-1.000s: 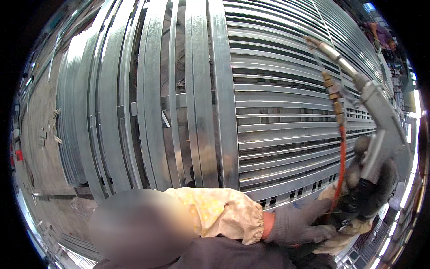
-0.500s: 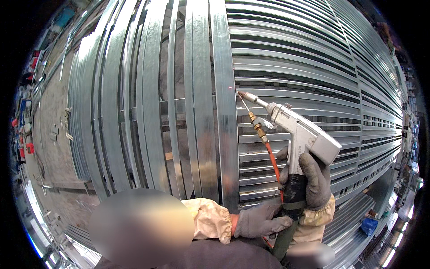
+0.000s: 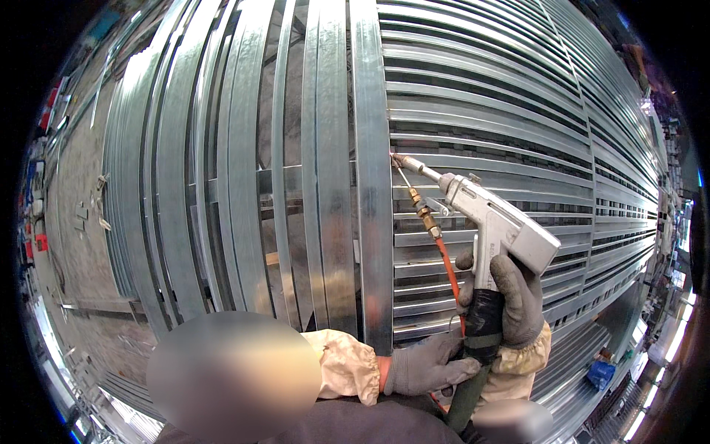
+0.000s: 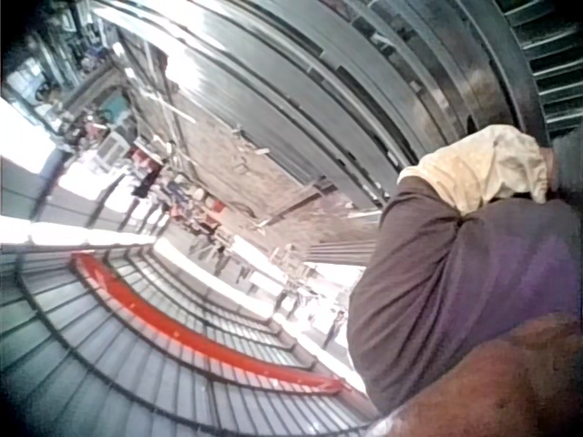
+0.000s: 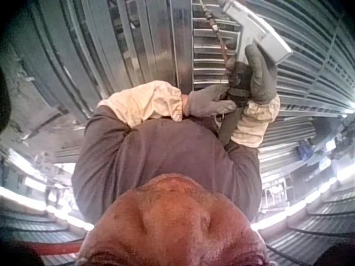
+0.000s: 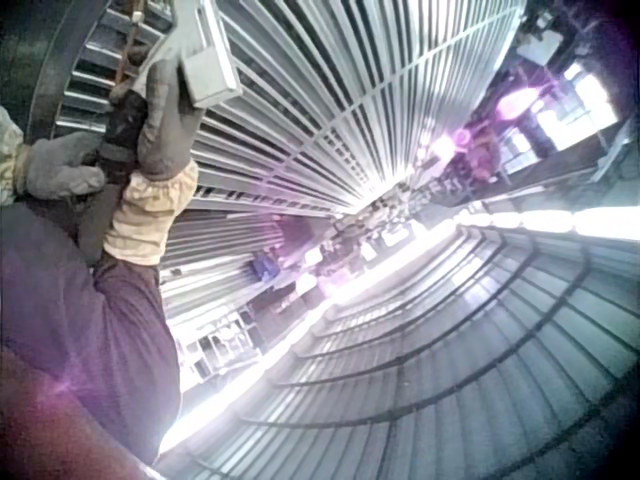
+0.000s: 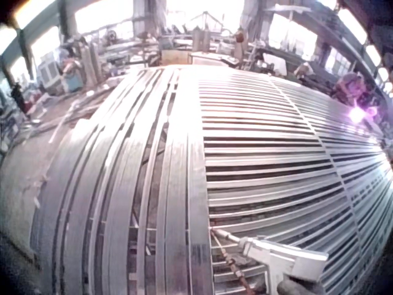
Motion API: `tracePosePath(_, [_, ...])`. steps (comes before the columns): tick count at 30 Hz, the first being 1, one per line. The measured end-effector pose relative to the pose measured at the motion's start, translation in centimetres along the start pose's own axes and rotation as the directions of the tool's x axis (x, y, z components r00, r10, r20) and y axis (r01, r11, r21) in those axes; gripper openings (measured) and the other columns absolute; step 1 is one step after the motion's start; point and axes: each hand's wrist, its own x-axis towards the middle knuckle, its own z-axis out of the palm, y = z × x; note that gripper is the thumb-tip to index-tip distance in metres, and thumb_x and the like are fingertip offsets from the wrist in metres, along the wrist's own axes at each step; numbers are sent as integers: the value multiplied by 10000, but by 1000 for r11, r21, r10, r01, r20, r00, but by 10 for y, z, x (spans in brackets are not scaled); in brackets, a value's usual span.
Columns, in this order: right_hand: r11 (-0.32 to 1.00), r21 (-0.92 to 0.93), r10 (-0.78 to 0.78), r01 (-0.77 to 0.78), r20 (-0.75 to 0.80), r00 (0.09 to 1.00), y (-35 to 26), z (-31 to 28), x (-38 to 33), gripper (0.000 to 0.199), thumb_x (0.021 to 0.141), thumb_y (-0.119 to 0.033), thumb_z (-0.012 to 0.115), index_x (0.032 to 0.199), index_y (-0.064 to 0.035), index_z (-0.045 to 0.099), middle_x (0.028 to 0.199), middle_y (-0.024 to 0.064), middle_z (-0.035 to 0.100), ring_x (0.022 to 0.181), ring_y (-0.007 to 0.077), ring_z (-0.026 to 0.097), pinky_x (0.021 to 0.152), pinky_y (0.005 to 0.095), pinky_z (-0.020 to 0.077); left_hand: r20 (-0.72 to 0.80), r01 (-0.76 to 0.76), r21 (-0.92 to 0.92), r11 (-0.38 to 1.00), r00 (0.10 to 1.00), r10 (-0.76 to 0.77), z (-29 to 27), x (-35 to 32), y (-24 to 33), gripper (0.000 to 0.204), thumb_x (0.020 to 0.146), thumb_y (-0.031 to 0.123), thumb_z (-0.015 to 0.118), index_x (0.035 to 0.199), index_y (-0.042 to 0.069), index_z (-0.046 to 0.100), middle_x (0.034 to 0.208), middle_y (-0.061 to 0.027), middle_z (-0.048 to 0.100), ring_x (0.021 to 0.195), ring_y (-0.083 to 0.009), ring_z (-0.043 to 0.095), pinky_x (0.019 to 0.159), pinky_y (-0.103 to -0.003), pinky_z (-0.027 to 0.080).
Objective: The person uses a welding torch to join metal bars on a large metal frame. The welder moves the torch along the seams, creating bright sparks and fusing the metal pieces together.
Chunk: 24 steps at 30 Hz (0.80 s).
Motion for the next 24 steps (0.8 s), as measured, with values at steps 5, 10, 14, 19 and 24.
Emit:
tracePosePath(5, [1000,-5,13,-13,-2,1000,-2,2,0,368,983,-199,604,1220,76,546,975,178,683,654,167,681,526,270,573,8,6,-44,999,1000,-6,-1,-1,0,546,1003,266,559,1441,-4,374,1305,-94,543,1178,-142,484,1021,-338,412])
tracePosePath(10, [1000,-5,-12,12,-5,1000,5,-2,4,442,986,-186,581,1301,103,466,946,233,667,610,222,686,482,305,589,22,-39,-56,998,999,41,-3,2,-2,555,1002,271,565,1444,-11,379,1315,-94,541,1178,-140,484,1022,-333,413])
tracePosePath(14, [1000,0,-12,12,-24,1000,1,3,2,453,981,-198,591,1304,95,466,950,225,660,615,216,689,480,301,586,35,22,6,1000,999,-22,-3,0,3,550,1006,240,556,1458,-11,368,1319,-91,546,1159,-132,494,1004,-333,430])
tracePosePath(19, [999,-11,-33,33,-17,999,3,5,2,489,971,-226,611,1316,87,462,955,217,660,615,209,688,482,297,582,14,-35,-16,999,999,35,-1,0,-7,533,997,214,544,1441,-15,359,1237,-102,552,1074,-144,506,963,-321,442])
tracePosePath(24, [999,-21,-46,46,-11,999,2,6,1,471,968,-230,615,1299,78,481,946,205,665,608,200,682,482,295,578,31,-17,30,999,999,16,-5,0,-5,537,1000,238,559,1439,-11,379,1282,-85,553,1129,-129,496,966,-326,442])
